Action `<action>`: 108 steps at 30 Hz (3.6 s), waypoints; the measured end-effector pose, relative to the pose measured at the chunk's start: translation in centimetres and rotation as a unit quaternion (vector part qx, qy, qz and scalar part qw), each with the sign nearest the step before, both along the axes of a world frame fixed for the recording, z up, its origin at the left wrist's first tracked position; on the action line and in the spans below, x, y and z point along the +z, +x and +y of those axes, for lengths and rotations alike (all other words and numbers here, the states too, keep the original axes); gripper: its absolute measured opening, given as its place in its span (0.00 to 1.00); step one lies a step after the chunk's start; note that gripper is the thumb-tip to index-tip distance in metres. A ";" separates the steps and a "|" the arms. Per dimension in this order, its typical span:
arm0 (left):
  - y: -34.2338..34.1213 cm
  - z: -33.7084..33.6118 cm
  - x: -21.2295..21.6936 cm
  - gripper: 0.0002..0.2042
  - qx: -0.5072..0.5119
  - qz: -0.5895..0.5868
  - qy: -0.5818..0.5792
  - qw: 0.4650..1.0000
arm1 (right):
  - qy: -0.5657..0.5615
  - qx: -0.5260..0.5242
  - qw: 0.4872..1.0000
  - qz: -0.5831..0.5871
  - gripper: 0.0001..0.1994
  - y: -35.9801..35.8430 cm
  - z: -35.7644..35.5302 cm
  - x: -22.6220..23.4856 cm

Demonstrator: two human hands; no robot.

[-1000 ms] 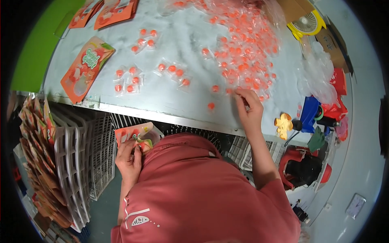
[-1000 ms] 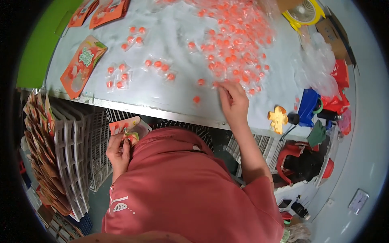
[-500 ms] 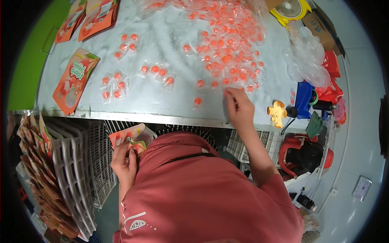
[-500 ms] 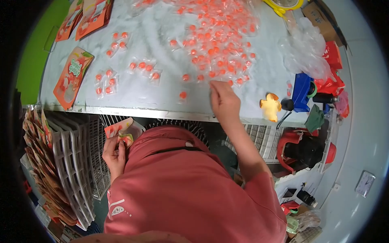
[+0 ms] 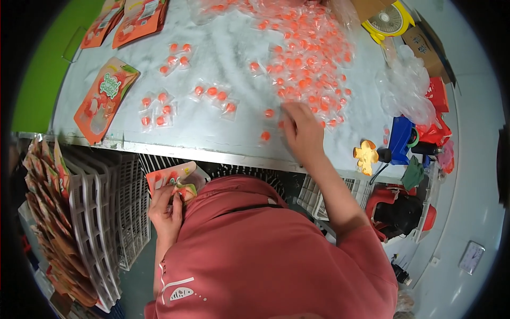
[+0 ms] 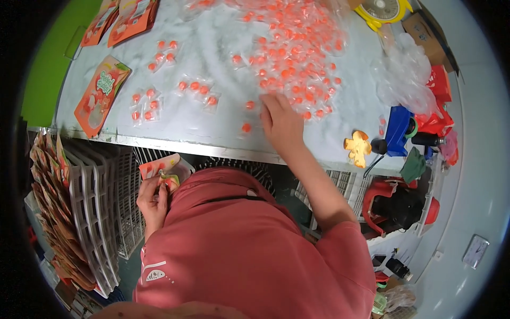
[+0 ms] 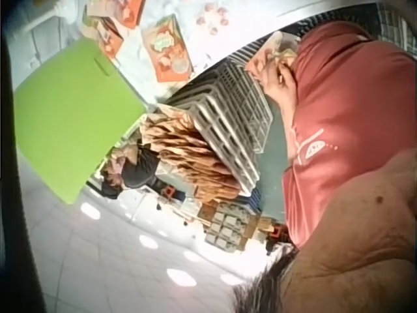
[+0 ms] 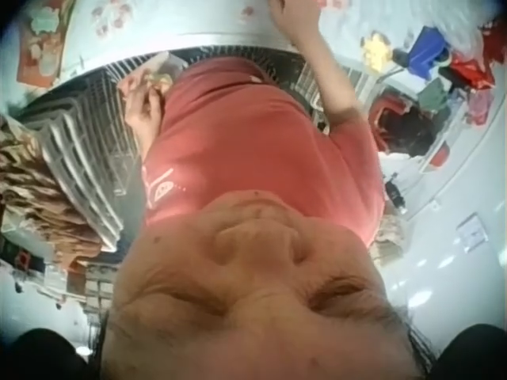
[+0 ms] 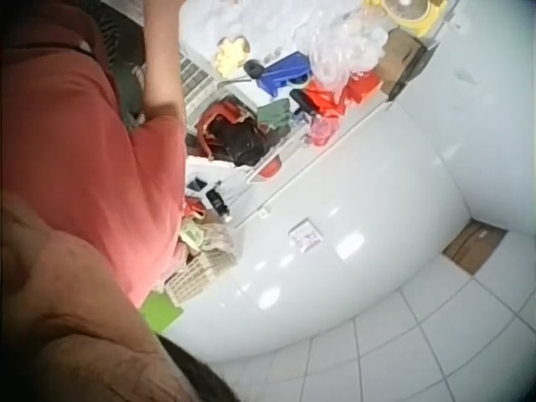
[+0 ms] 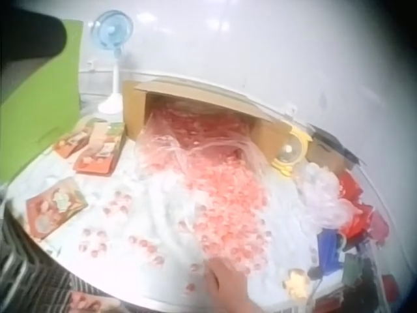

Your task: Manually picking individual candies and putting them into packaging bags.

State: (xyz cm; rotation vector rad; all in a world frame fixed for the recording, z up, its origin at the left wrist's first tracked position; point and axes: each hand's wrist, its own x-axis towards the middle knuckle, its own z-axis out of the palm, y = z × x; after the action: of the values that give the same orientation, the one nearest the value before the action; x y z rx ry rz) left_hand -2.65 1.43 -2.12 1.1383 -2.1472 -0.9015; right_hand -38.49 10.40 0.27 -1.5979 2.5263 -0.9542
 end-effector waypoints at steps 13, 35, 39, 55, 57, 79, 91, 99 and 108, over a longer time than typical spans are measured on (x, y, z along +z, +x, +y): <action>0.2 0.9 0.2 0.07 0.039 -0.005 0.000 0.999 | 0.093 0.160 0.931 0.315 0.10 -5.9 -12.9 -2.0; -0.3 -0.1 -0.4 0.07 -0.006 -0.006 -0.002 1.000 | -0.042 0.038 0.997 0.059 0.18 1.2 4.1 -1.8; -0.3 0.1 -0.2 0.07 0.001 -0.004 0.007 1.000 | -0.045 0.065 0.994 0.077 0.18 1.1 2.3 -1.6; -0.3 -0.1 -0.2 0.07 0.000 -0.005 0.000 1.000 | -0.047 0.091 0.994 -0.045 0.19 0.9 0.2 -2.3; -0.2 -0.2 -0.2 0.07 -0.001 -0.002 -0.010 1.000 | -0.018 0.134 0.988 -0.070 0.22 1.5 -0.8 -3.0; 0.4 0.2 -0.5 0.08 0.033 -0.018 -0.018 0.999 | -0.088 0.097 0.986 -0.101 0.31 2.2 -4.6 -5.1; 0.1 0.2 -0.1 0.09 0.033 -0.036 -0.004 0.999 | 0.032 0.197 0.980 -0.021 0.53 3.0 -6.7 -4.0; 1.0 -0.4 2.0 0.09 0.073 -0.047 -0.025 0.996 | 0.031 0.257 0.966 -0.011 0.55 3.6 -11.9 -4.1; 2.1 -3.2 6.1 0.09 0.124 -0.094 -0.112 0.982 | 0.057 0.296 0.952 0.048 0.45 4.6 -15.9 -3.6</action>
State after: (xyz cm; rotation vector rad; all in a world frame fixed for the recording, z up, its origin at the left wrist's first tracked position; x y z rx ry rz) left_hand -0.59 -1.77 4.00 1.3801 -2.1270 -0.4455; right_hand -33.94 -5.45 -3.36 -2.2039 1.8908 -0.6527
